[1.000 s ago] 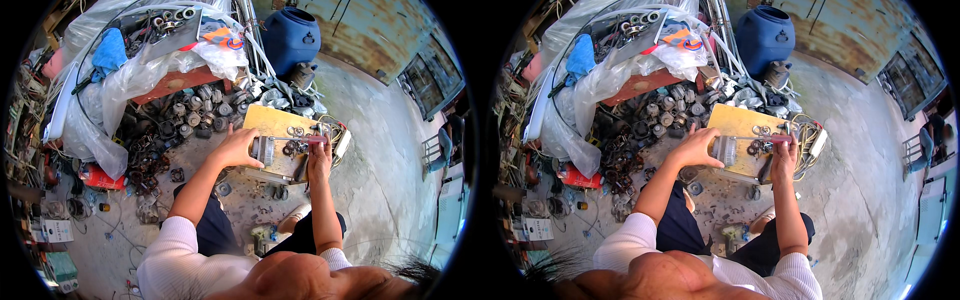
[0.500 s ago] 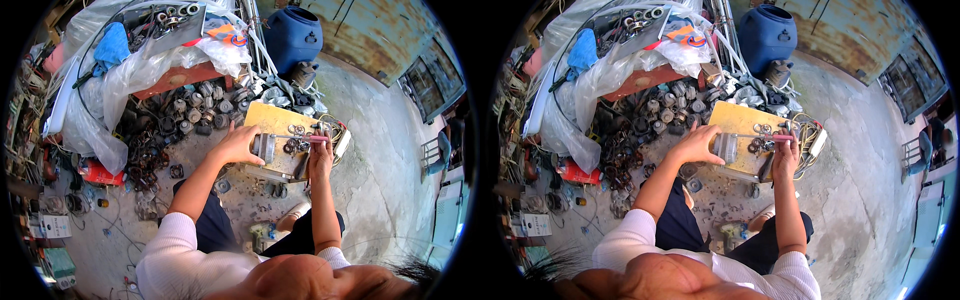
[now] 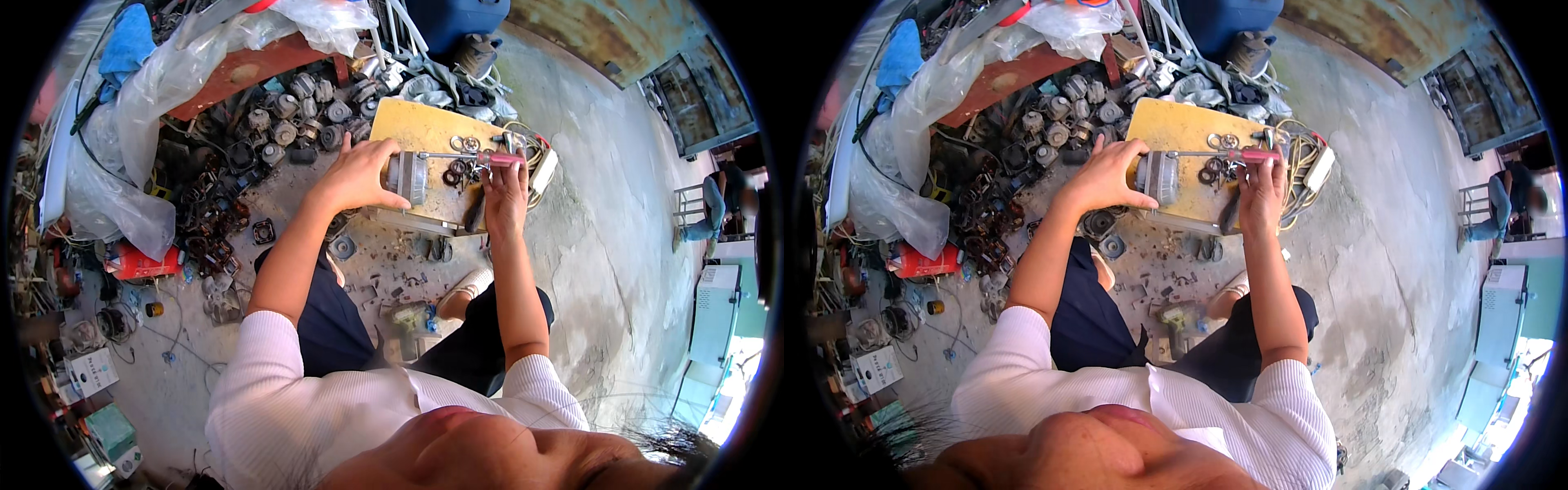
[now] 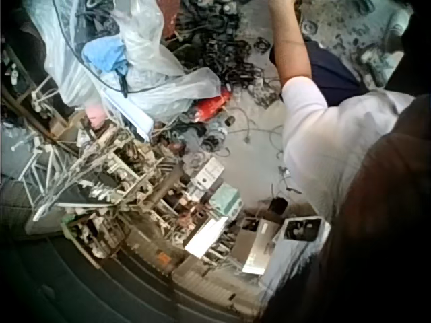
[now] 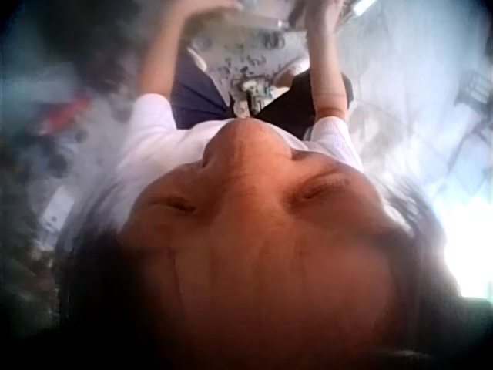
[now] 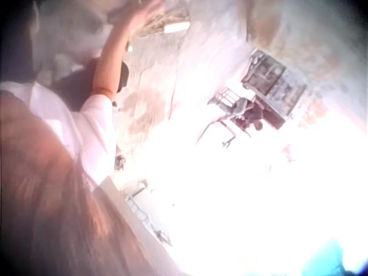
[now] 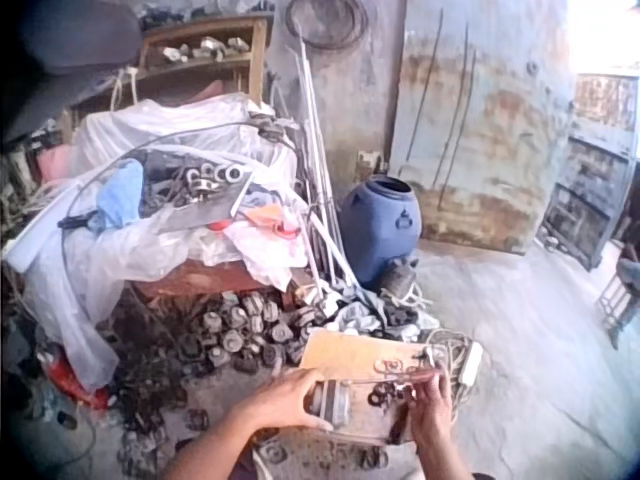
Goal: The person disassembles a small electric motor housing by hand and using a screwdriver to remove internal components including a metal ring and several small screws.
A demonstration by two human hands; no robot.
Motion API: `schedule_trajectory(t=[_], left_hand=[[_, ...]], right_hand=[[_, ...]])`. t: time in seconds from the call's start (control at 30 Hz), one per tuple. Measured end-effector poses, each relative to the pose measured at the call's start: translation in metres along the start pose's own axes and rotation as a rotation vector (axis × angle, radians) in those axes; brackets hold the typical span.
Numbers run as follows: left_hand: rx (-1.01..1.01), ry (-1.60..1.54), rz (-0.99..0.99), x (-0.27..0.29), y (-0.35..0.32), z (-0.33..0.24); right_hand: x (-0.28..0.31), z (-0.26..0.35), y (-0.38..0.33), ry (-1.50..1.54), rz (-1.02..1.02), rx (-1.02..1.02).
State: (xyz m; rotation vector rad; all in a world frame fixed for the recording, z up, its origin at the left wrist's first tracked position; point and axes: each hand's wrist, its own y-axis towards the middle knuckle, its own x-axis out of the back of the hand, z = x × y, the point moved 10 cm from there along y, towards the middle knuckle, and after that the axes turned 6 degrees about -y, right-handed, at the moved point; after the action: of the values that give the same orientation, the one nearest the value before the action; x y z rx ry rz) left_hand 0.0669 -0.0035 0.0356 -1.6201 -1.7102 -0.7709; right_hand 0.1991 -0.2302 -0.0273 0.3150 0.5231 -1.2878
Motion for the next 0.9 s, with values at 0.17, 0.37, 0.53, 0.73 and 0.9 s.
schedule_trajectory(t=[0.17,0.37,0.53,0.73,0.9], left_hand=[[-0.006,0.014,-0.011,0.000,0.000,-0.002],[0.001,0.017,-0.021,0.000,0.000,0.000],[-0.011,0.015,-0.029,0.000,-0.001,-0.001],[0.005,0.021,-0.017,0.001,0.000,-0.002],[0.007,0.018,-0.011,0.001,-0.001,-0.001]], right_hand=[[0.010,-0.001,0.004,-0.039,-0.033,-0.028],[0.003,0.002,0.005,0.035,0.037,0.021],[0.015,-0.005,0.004,-0.010,-0.088,-0.033],[0.012,0.001,0.010,-0.007,0.012,0.045],[0.008,-0.001,0.002,0.003,-0.078,-0.015]])
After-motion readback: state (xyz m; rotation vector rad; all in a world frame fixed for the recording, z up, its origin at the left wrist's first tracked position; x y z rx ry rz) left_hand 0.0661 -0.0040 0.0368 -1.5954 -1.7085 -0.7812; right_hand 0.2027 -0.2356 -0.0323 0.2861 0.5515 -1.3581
